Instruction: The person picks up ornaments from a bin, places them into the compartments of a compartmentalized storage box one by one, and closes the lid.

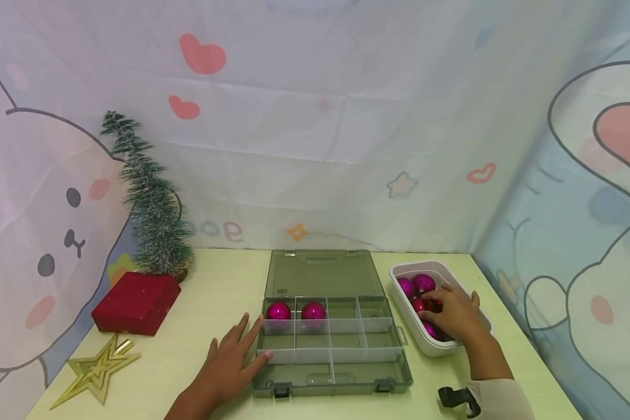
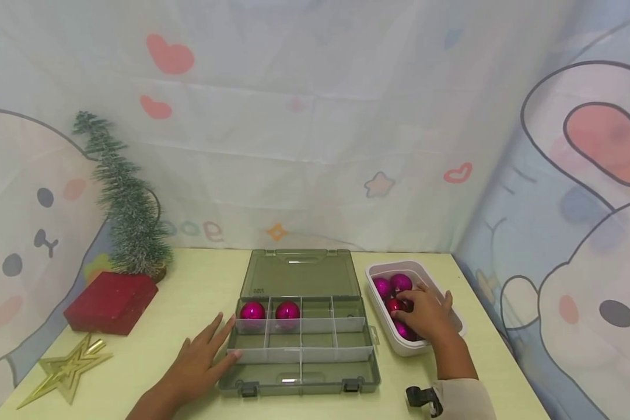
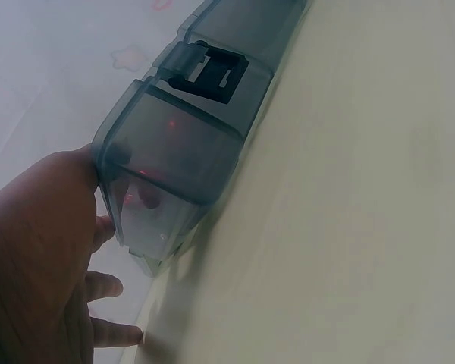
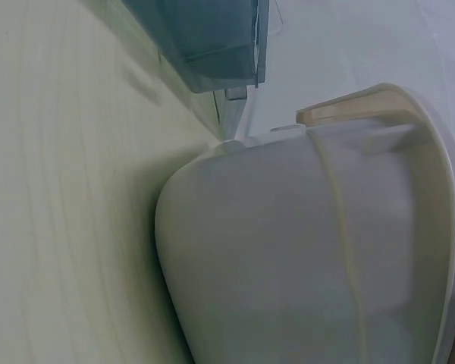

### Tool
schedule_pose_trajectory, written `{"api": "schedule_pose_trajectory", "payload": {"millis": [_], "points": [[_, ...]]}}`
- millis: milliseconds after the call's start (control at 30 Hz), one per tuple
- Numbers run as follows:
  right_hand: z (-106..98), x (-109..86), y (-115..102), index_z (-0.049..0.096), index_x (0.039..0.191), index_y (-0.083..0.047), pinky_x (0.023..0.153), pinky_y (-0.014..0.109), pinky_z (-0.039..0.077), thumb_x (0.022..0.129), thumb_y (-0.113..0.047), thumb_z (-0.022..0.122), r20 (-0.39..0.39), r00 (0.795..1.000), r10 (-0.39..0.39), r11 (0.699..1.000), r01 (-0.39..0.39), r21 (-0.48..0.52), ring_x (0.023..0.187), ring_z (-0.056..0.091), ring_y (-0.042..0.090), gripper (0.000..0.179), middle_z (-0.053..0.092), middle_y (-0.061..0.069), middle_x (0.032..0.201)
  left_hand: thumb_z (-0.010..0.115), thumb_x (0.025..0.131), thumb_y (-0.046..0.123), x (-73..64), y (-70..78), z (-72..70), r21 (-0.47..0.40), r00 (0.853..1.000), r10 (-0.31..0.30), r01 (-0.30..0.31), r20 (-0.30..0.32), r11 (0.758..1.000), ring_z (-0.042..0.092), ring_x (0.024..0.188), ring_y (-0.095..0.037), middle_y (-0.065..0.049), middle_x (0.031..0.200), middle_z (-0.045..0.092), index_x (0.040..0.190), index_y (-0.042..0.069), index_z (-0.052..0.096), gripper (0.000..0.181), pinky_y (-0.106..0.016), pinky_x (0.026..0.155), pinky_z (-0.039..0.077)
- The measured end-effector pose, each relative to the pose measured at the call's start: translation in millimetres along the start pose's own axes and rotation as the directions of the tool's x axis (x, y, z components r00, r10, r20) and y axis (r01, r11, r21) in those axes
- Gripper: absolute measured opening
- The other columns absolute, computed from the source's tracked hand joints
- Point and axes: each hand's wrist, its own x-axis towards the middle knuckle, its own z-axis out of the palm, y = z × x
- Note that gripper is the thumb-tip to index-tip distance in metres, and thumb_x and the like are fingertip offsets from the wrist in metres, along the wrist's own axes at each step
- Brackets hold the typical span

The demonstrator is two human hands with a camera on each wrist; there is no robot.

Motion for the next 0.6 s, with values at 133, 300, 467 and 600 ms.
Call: {"api": "schedule_pose_trajectory", "payload": {"millis": [133,300,467,600], "points": [[0.8,0.3,-0.7,0.079,0.128,-0.01,0.115,0.093,0.011,0.092,-0.029,0.086,0.01,1.0,0.011,1.0,-0.011,0.005,0.145,0.05,0.062,0.041,0.059,0.036,0.152,0.054,0.106,0.07,-0.7,0.5,-0.4,0.0,1.0,-0.001,0.001,-0.005,1.0,0.031,0.165,-0.049,-0.015,0.183,0.022,0.175,0.031,0.028,0.083,-0.091,0.12,0.015],[-0.2,0.1,-0.9,0.078,0.13,-0.01,0.115,0.093,0.009,0.094,-0.029,0.086,0.01,1.0,0.018,1.0,-0.018,0.019,0.145,0.049,0.062,0.042,0.057,0.036,0.153,0.053,0.107,0.07,-0.4,0.3,0.0,0.003,1.0,0.0,0.0,-0.008,1.0,0.031,0.165,-0.048,-0.015,0.183,0.022,0.175,0.031,0.027,0.083,-0.091,0.12,0.015],[-2.2,-1.1,-0.6,0.077,0.13,-0.008,0.115,0.092,0.008,0.094,-0.03,0.086,-0.022,1.0,0.012,0.999,-0.011,0.05,0.144,0.051,0.06,0.043,0.059,0.035,0.151,0.053,0.107,0.07,0.2,0.0,0.5,0.007,1.0,0.006,-0.006,-0.015,1.0,0.032,0.165,-0.049,-0.016,0.183,0.022,0.175,0.03,0.028,0.083,-0.091,0.12,0.016],[-5.3,-2.3,-0.8,0.076,0.131,-0.006,0.115,0.092,0.006,0.095,-0.03,0.086,-0.031,0.999,0.009,0.997,-0.007,0.079,0.142,0.052,0.06,0.045,0.059,0.035,0.15,0.054,0.106,0.07,-0.1,0.2,0.6,-0.003,1.0,0.0,0.0,-0.013,1.0,0.031,0.165,-0.048,-0.015,0.183,0.022,0.175,0.031,0.028,0.083,-0.091,0.12,0.015]]}}
